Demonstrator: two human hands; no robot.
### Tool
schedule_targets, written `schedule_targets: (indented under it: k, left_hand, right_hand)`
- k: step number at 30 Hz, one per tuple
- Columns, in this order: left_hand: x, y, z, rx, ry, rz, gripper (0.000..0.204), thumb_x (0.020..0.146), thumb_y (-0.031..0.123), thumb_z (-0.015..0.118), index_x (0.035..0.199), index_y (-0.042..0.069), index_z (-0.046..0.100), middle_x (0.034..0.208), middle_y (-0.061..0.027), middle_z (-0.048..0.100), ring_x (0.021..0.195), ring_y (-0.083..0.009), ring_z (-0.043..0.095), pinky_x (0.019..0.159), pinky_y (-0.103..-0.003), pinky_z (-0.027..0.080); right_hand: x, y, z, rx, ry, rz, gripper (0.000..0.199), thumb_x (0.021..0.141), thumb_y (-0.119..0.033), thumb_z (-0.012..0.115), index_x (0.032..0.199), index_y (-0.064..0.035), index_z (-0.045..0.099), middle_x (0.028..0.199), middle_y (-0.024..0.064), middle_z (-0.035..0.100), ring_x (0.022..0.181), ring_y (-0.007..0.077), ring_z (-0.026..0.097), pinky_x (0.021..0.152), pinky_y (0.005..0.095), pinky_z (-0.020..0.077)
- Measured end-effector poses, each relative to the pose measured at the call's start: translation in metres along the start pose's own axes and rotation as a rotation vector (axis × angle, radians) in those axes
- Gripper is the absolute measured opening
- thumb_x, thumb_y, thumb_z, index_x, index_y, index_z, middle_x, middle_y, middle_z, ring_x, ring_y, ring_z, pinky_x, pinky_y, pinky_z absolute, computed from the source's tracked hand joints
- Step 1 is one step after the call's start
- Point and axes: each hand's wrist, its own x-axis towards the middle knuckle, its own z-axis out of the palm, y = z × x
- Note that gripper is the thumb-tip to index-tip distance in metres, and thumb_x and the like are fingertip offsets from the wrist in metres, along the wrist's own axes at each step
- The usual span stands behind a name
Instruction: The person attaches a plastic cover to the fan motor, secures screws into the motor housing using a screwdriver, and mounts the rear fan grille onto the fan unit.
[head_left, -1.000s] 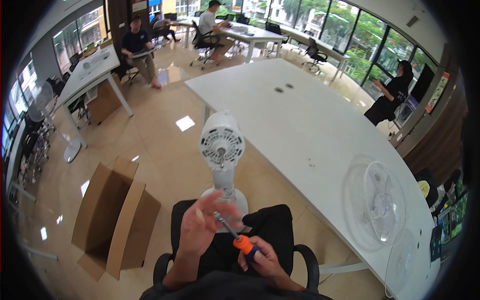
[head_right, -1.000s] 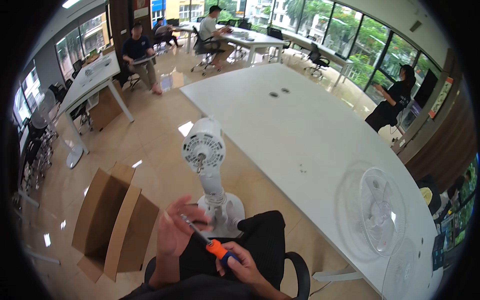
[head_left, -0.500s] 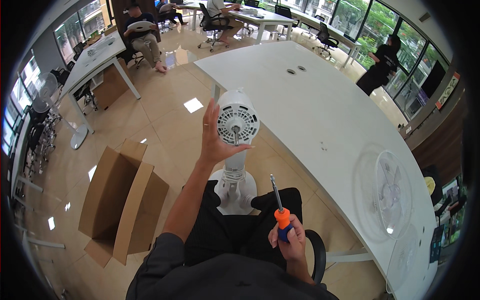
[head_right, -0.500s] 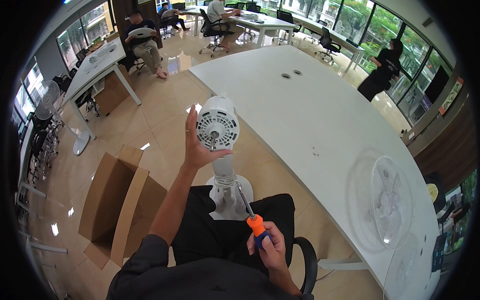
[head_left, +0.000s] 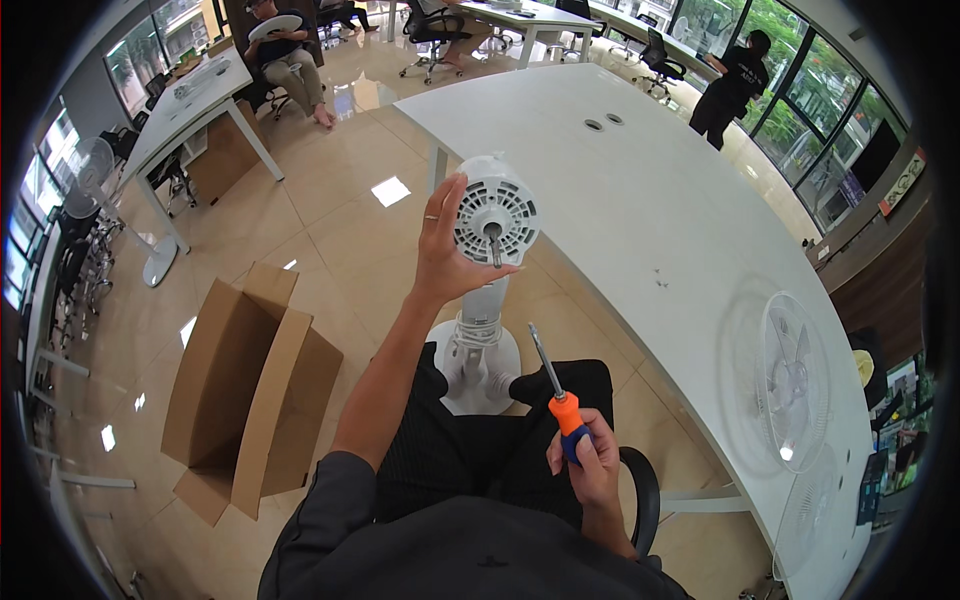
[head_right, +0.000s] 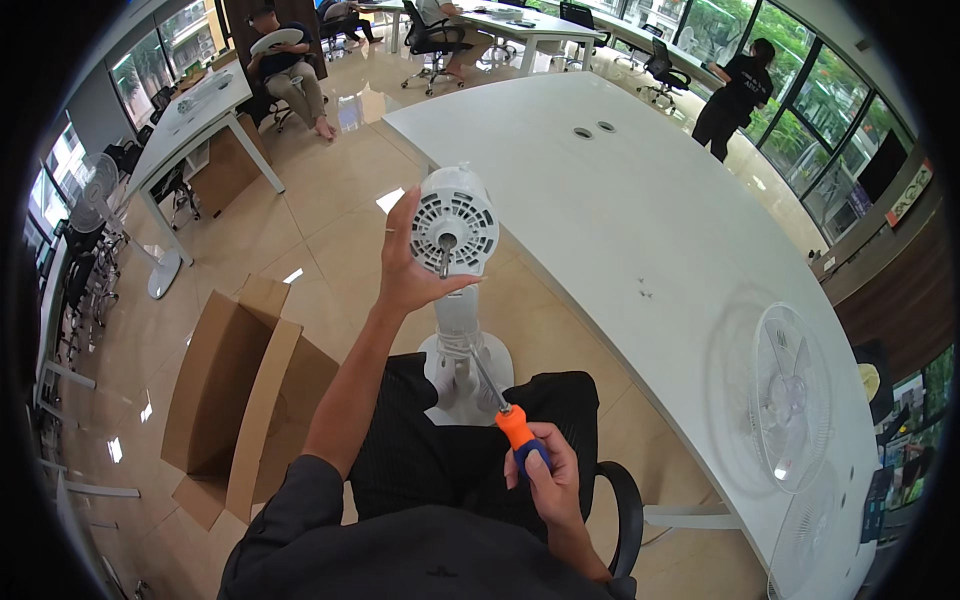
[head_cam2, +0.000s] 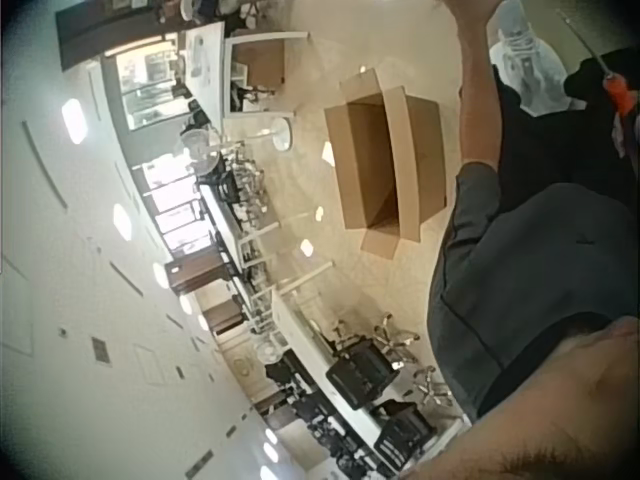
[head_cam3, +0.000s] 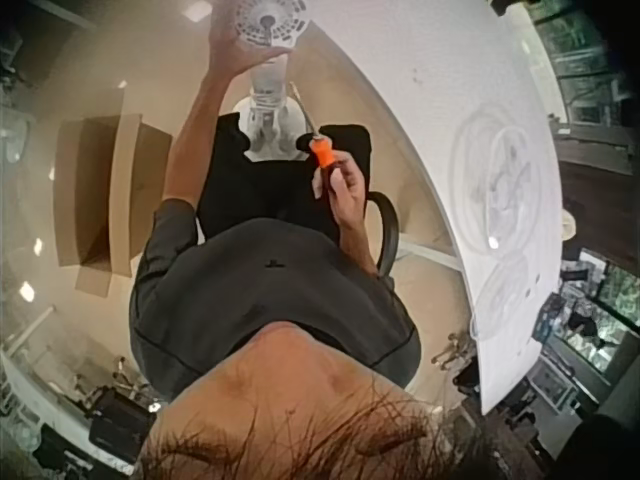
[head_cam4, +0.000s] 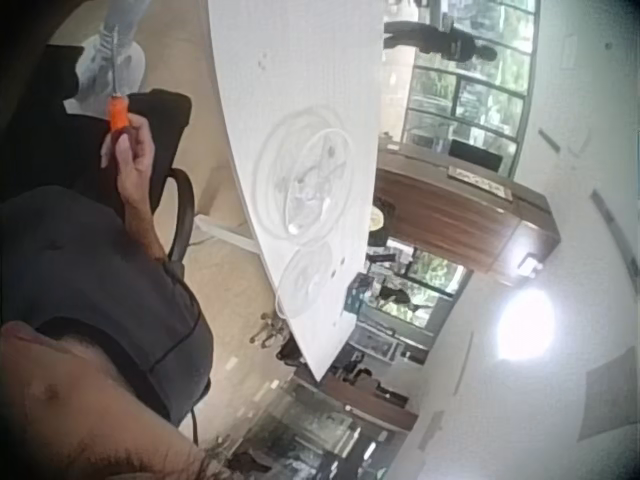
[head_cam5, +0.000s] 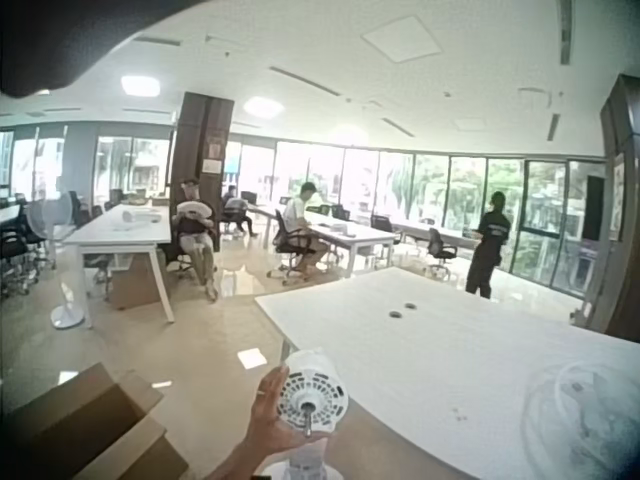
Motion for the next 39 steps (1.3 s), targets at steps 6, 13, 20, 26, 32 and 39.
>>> schedule_targets:
  k: [6,13,20,26,32,39]
  left_hand:
    - [0.001,0.000,0.003,-0.008,-0.018,-0.029,0.126,0.043,0.032,0.097,0.147,0.004,0.033,0.142,-0.0197,0.042,0.131,-0.0372,0.042,0.107,-0.046,0.041]
    - [0.003,0.004,0.001,-0.013,-0.014,-0.046,0.125,0.041,0.021,0.096,0.148,0.007,0.034,0.138,-0.0166,0.041,0.126,-0.0344,0.047,0.103,-0.043,0.047]
    - [0.001,0.007,0.002,-0.004,-0.015,-0.049,0.123,0.040,0.021,0.096,0.146,0.008,0.036,0.139,-0.0159,0.041,0.126,-0.0340,0.048,0.103,-0.043,0.048]
    - [0.002,0.009,0.000,0.034,0.006,-0.056,0.123,0.039,0.023,0.096,0.145,0.008,0.037,0.138,-0.0168,0.042,0.123,-0.0351,0.051,0.100,-0.044,0.050]
    - [0.000,0.006,0.001,0.011,-0.024,-0.085,0.127,0.043,0.033,0.097,0.148,0.003,0.031,0.141,-0.0194,0.042,0.130,-0.0353,0.044,0.106,-0.045,0.044]
    - [-0.001,0.006,0.003,0.010,0.007,-0.100,0.123,0.039,0.024,0.096,0.145,0.007,0.038,0.140,-0.0187,0.042,0.129,-0.0368,0.045,0.102,-0.045,0.047]
  right_hand:
    - [0.013,-0.015,0.001,-0.164,0.139,0.056,0.035,0.094,-0.017,0.056,0.123,-0.0010,0.045,0.078,0.0069,0.056,0.061,0.0089,0.049,0.056,0.0216,0.0408]
    - [0.047,-0.033,0.015,-0.673,0.276,-0.139,0.035,0.090,-0.009,0.065,0.120,0.0011,0.050,0.085,0.0068,0.059,0.067,0.0096,0.053,0.063,0.0215,0.0428]
    - [0.070,-0.044,0.034,-0.929,0.341,-0.459,0.034,0.085,-0.008,0.069,0.115,0.0023,0.057,0.084,0.0102,0.063,0.069,0.0124,0.059,0.063,0.0258,0.0470]
    - [0.089,-0.047,0.043,-1.067,0.357,-0.556,0.033,0.083,-0.009,0.071,0.112,0.0016,0.059,0.078,0.0121,0.064,0.062,0.0161,0.060,0.059,0.0272,0.0478]
    - [0.098,-0.051,0.049,-1.118,0.362,-0.545,0.034,0.082,-0.011,0.072,0.112,0.0010,0.060,0.076,0.0126,0.064,0.060,0.0183,0.061,0.057,0.0284,0.0480]
    - [0.103,-0.051,0.049,-1.127,0.365,-0.535,0.034,0.082,-0.011,0.073,0.111,0.0006,0.060,0.077,0.0129,0.064,0.060,0.0189,0.062,0.057,0.0283,0.0482]
